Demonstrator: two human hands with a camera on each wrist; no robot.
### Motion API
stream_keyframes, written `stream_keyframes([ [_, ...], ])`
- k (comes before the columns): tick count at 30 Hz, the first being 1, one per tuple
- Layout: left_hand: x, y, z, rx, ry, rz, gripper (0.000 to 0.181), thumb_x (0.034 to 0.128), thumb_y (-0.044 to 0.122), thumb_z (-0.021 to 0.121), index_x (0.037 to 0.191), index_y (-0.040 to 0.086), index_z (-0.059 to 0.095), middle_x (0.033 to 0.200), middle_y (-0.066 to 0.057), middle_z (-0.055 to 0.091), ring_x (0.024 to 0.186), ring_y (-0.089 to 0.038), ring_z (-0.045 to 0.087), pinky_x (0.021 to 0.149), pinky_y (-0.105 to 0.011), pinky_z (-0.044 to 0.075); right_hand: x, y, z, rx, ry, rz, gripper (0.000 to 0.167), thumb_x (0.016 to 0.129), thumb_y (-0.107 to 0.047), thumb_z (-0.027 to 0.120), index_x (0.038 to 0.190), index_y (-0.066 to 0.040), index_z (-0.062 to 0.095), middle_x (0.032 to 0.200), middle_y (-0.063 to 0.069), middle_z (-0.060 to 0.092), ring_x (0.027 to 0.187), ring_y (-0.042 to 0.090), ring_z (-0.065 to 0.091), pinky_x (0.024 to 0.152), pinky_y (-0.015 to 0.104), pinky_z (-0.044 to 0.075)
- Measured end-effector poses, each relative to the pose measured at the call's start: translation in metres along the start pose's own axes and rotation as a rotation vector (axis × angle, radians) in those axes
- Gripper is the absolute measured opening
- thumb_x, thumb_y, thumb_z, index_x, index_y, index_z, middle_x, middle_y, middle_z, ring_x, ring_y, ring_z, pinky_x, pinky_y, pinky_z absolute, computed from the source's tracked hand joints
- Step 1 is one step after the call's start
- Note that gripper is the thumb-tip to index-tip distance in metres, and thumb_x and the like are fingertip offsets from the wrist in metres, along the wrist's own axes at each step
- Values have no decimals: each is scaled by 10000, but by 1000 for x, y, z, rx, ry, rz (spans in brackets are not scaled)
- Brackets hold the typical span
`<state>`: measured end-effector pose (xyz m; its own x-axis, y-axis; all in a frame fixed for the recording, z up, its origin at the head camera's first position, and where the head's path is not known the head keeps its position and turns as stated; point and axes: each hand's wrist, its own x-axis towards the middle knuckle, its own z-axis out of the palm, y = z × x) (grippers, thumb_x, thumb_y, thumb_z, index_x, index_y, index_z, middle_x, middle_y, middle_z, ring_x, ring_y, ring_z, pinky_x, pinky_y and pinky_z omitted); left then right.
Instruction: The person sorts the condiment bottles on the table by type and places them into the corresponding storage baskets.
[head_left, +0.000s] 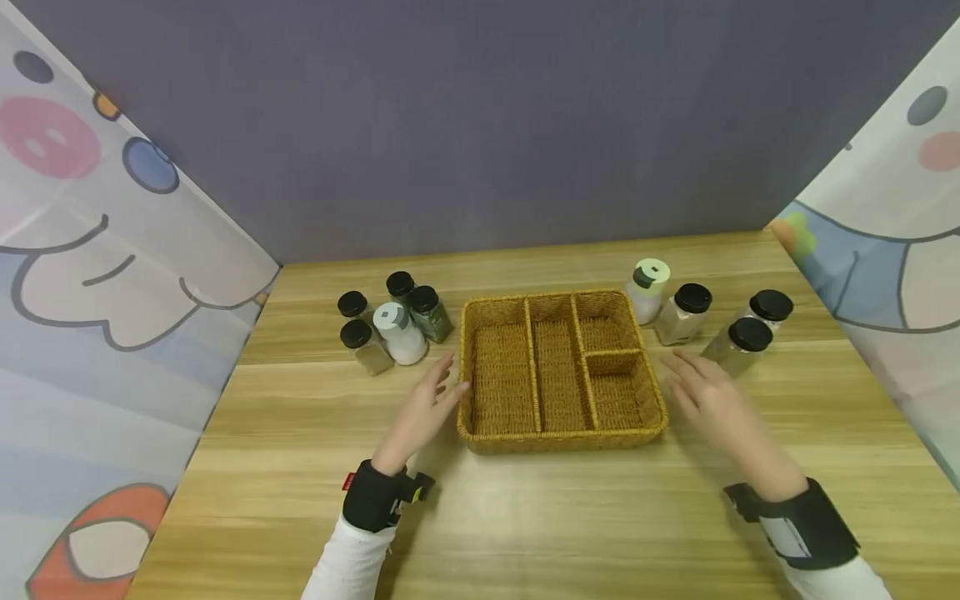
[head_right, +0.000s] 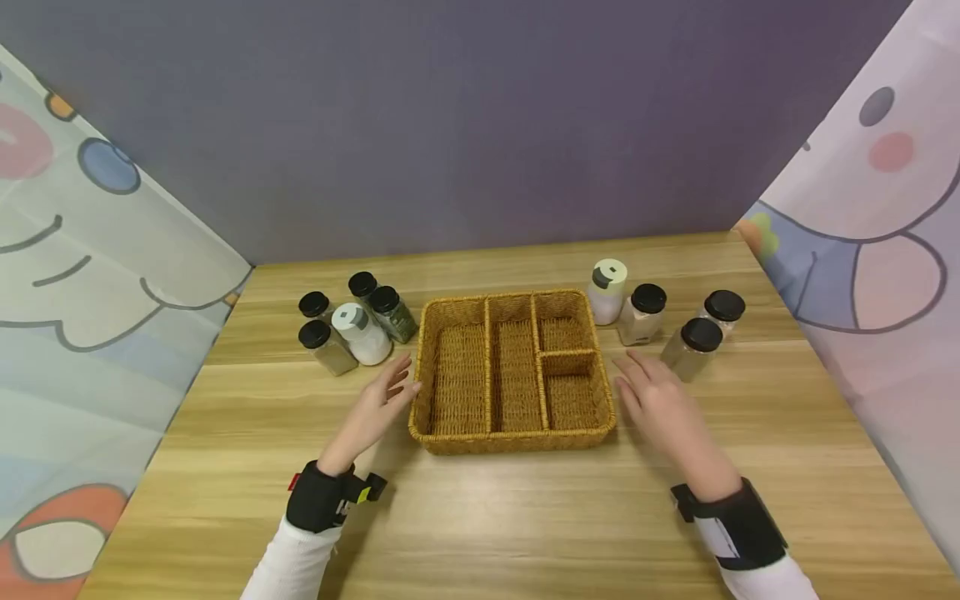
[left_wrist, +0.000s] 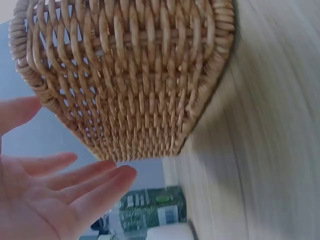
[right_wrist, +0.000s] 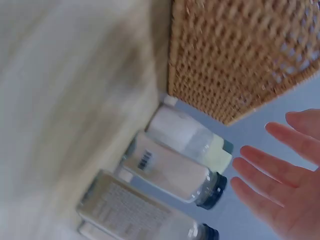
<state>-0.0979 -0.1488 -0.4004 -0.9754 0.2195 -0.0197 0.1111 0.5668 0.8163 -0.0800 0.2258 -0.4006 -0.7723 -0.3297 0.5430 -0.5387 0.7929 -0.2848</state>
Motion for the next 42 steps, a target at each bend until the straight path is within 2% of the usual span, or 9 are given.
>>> stream_keyframes([
  [9, 7, 0, 3, -222, -28, -67, 566, 886, 170, 538, 1362, 4, 282, 1302, -242, 394, 1110, -396, 460, 898, -443, 426, 21, 10, -24, -25, 54, -45, 236, 870, -77, 541, 1033, 90, 578, 1017, 269, 544, 891, 420, 512, 740, 509, 440],
  [14, 10, -3, 3, -270, -46, -73, 560, 881, 113, 538, 1361, -12, 279, 1323, -255, 361, 1123, -404, 445, 915, -429, 416, 33, 20, -37, -45, 47, -39, 237, 800, 17, 596, 1025, 87, 580, 991, 271, 541, 868, 410, 509, 704, 494, 445],
  [19, 11, -8, 4, -287, -55, -83, 558, 880, 114, 544, 1361, -6, 287, 1330, -258, 350, 1121, -408, 443, 911, -436, 416, 44, 29, -48, -83, 11, -42, 285, 763, 33, 632, 1041, 74, 583, 985, 283, 546, 834, 420, 523, 645, 498, 455],
  [24, 11, -9, 4, -297, -58, -80, 548, 882, 118, 539, 1362, 10, 297, 1321, -245, 370, 1107, -392, 462, 907, -416, 425, 60, 38, -57, -122, -126, -4, 334, 750, 18, 648, 1069, 76, 567, 1012, 289, 544, 823, 423, 543, 613, 493, 459],
  [28, 11, -11, 5, -311, -56, -64, 540, 881, 119, 538, 1356, 8, 308, 1315, -245, 375, 1109, -395, 459, 910, -418, 422, 73, 45, -62, -125, -262, 10, 357, 773, -1, 635, 1102, 92, 533, 1019, 309, 529, 739, 406, 566, 556, 460, 462],
  [32, 10, -9, 4, -326, -55, -73, 540, 879, 135, 547, 1354, 21, 320, 1317, -234, 379, 1124, -388, 450, 917, -413, 418, 87, 51, -61, -102, -398, 38, 379, 796, -28, 623, 1131, 108, 512, 1031, 327, 516, 847, 443, 540, 681, 498, 467],
  [35, 6, 2, 0, -339, -62, -96, 536, 881, 123, 543, 1354, 11, 316, 1320, -242, 372, 1134, -393, 438, 927, -424, 406, 96, 58, -60, -85, -503, 86, 397, 822, -64, 605, 1155, 119, 489, 1080, 344, 488, 965, 472, 478, 785, 539, 424],
  [39, 1, 17, -4, -350, -66, -118, 527, 883, 93, 532, 1347, -20, 309, 1316, -262, 367, 1135, -403, 433, 928, -431, 403, 102, 65, -57, -61, -586, 128, 424, 822, -94, 608, 1165, 121, 480, 1119, 352, 463, 1015, 489, 433, 821, 560, 389],
  [42, 0, 16, -4, -363, -61, -122, 526, 881, 92, 534, 1345, -21, 313, 1309, -262, 376, 1125, -396, 445, 917, -418, 416, 105, 68, -53, -48, -603, 141, 431, 801, -89, 623, 1156, 118, 493, 1109, 343, 478, 1016, 483, 436, 824, 556, 390],
])
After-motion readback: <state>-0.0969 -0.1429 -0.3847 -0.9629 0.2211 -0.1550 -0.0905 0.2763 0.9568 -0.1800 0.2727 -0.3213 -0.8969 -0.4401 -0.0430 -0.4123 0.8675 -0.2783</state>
